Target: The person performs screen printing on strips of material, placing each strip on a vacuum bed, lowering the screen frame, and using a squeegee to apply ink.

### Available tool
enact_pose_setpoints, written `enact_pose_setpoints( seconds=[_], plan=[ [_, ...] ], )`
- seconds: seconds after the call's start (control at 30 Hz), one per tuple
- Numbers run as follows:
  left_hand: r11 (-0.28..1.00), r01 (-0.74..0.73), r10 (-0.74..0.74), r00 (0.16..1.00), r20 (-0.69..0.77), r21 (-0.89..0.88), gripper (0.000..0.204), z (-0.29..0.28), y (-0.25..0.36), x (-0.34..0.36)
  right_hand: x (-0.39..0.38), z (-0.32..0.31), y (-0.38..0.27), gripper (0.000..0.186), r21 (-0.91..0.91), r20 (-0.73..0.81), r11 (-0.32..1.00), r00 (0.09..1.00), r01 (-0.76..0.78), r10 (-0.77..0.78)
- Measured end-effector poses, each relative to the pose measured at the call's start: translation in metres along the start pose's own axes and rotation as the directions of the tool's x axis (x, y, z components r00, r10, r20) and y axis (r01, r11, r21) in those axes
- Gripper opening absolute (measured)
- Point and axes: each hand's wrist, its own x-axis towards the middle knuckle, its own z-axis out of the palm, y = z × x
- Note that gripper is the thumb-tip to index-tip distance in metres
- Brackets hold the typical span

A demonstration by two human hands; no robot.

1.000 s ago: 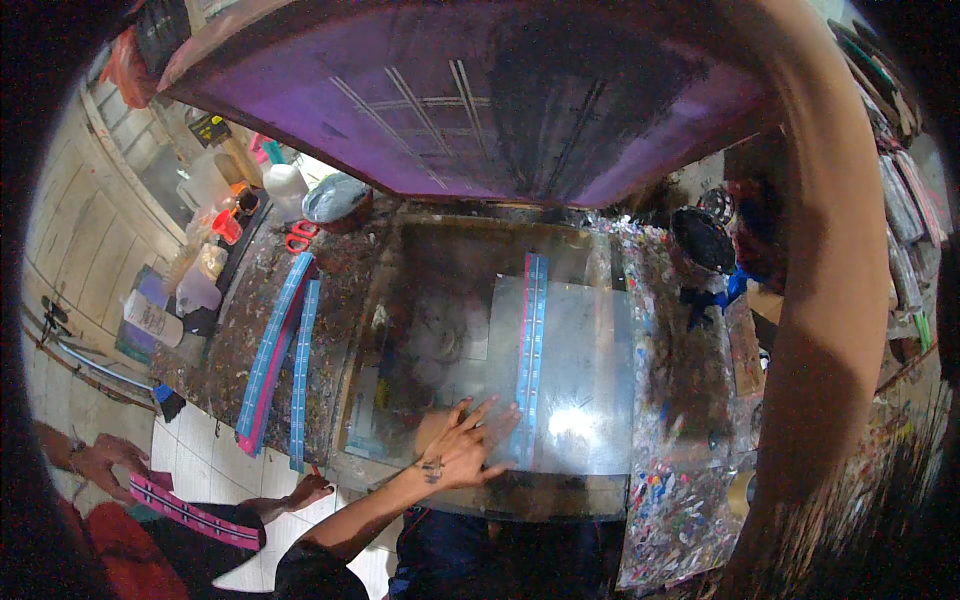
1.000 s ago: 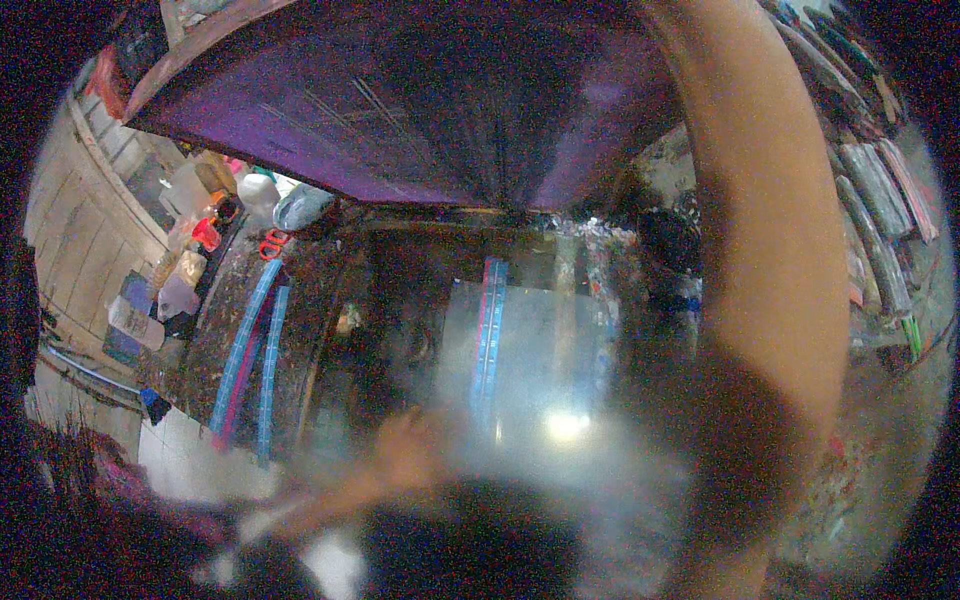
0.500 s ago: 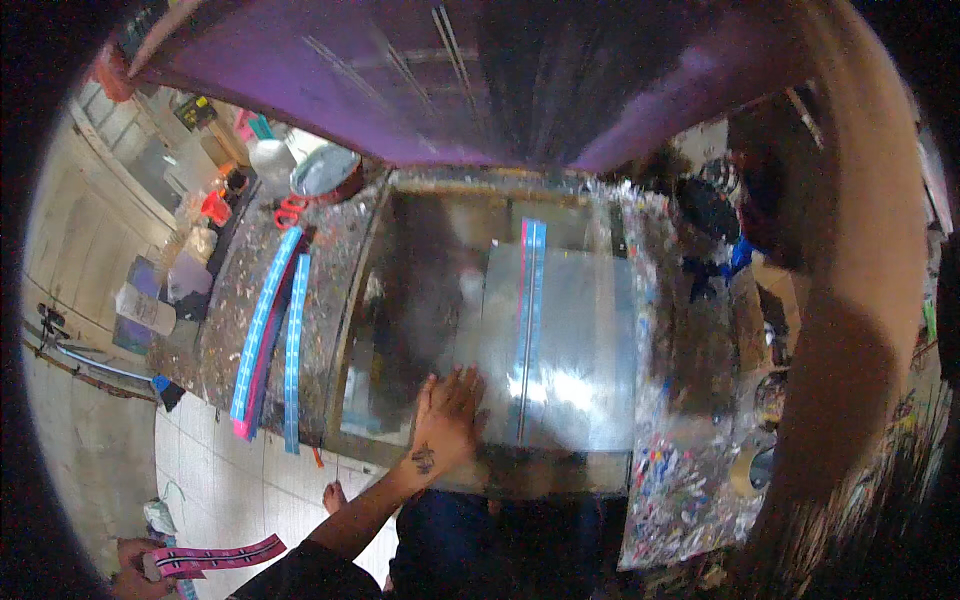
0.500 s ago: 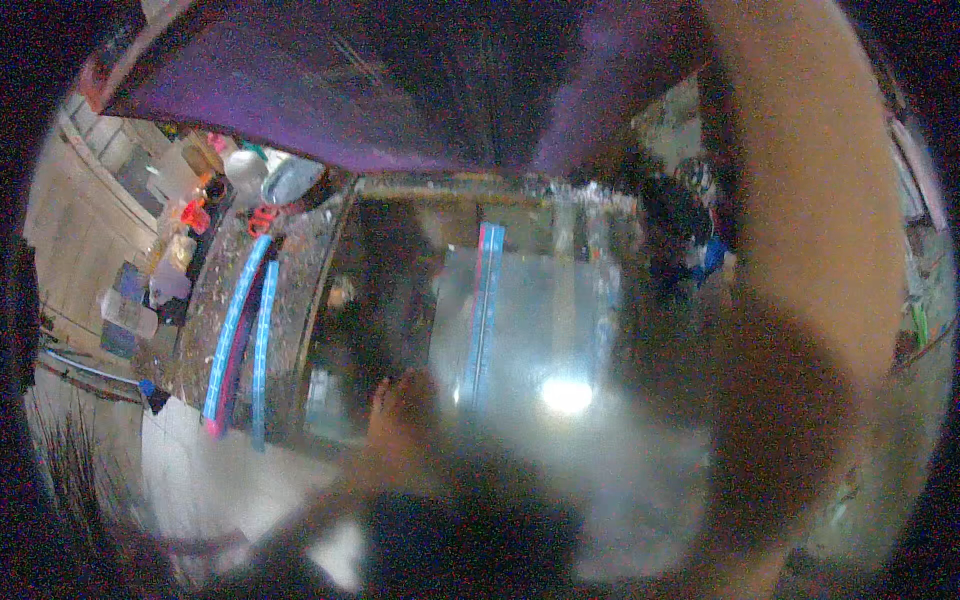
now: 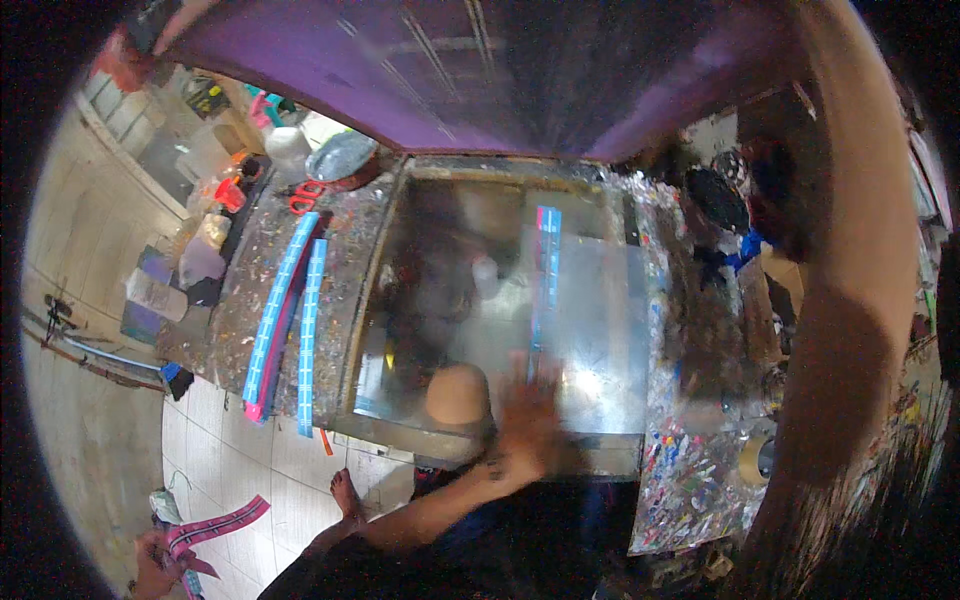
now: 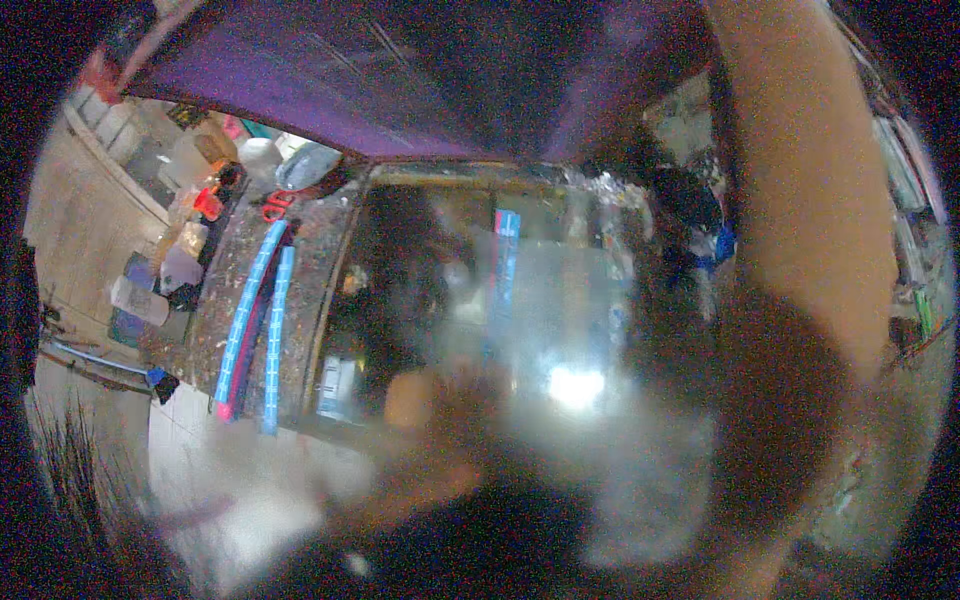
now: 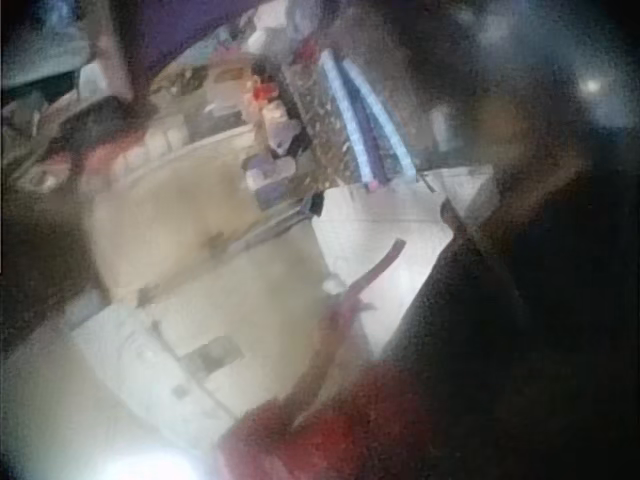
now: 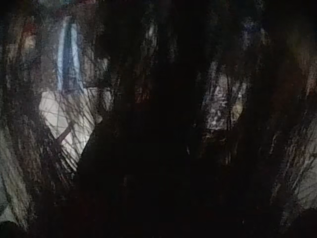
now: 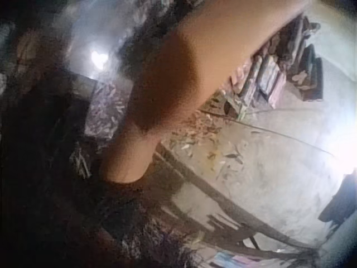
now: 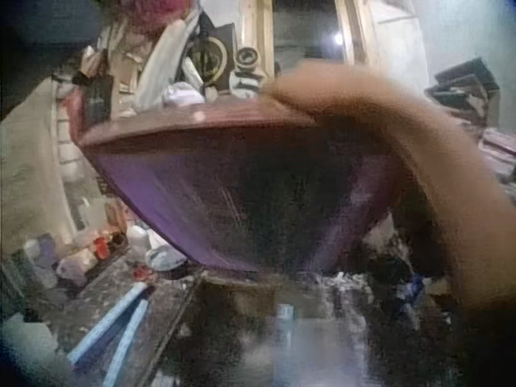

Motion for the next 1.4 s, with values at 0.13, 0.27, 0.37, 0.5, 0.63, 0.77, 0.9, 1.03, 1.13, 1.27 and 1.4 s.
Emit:
enact_pose_setpoints(
  seconds=[0.13,0.27,0.37,0.5,0.63,0.77,0.9,1.03,1.13,1.27,1.4],
  plan=[
    [0.678,-0.172,0.243,0.97,-0.003,-0.715,0.046,-0.043,0.037,0.051,-0.018,-0.021,-0.028,0.036,0.019,0.144,0.988,0.978,-0.155,0.151],
    [0.954,-0.171,0.293,0.704,-0.647,0.246,0.07,-0.177,0.013,0.058,-0.11,-0.038,-0.085,0.031,0.353,0.234,0.847,0.914,-0.398,0.332],
    [0.774,0.232,0.145,0.841,-0.522,0.589,0.079,-0.247,-0.004,0.027,-0.195,-0.008,-0.156,0.031,0.497,-0.019,0.853,0.981,-0.159,0.194],
    [0.801,-0.104,-0.024,0.978,0.205,0.59,0.044,-0.223,-0.021,-0.041,-0.289,0.034,-0.229,0.03,0.542,0.262,0.808,0.96,-0.23,0.098],
    [0.962,-0.076,0.039,0.989,0.142,0.263,0.038,-0.163,-0.056,-0.096,-0.317,0.073,-0.231,0.026,0.488,0.814,0.691,0.563,-0.533,-0.141],
    [0.972,-0.054,0.016,0.986,0.167,0.229,0.038,-0.132,-0.086,-0.112,-0.36,0.083,-0.229,0.022,0.654,0.582,0.715,0.768,-0.249,-0.265],
    [0.982,-0.044,0.009,0.982,0.187,0.183,0.041,-0.129,-0.095,-0.114,-0.381,0.135,-0.226,0.028,0.629,0.382,0.775,0.892,-0.059,-0.242],
    [0.983,-0.039,-0.003,0.975,0.223,0.182,0.041,-0.13,-0.098,-0.114,-0.301,0.257,-0.187,0.012,0.673,0.486,0.649,0.874,-0.356,-0.024],
    [0.975,-0.068,0.013,0.968,0.251,0.211,0.041,-0.13,-0.099,-0.114,-0.214,0.335,-0.142,0.02,0.55,0.28,0.825,0.959,-0.127,-0.039],
    [0.976,-0.045,-0.014,0.963,0.267,0.212,0.04,-0.13,-0.1,-0.111,-0.143,0.391,-0.105,0.036,0.529,0.39,0.824,0.921,-0.204,-0.023],
    [0.981,0.003,-0.059,0.957,0.282,0.194,0.042,-0.129,-0.102,-0.111,-0.161,0.392,-0.122,0.034,0.582,0.355,0.779,0.935,-0.233,0.014]
  ],
)
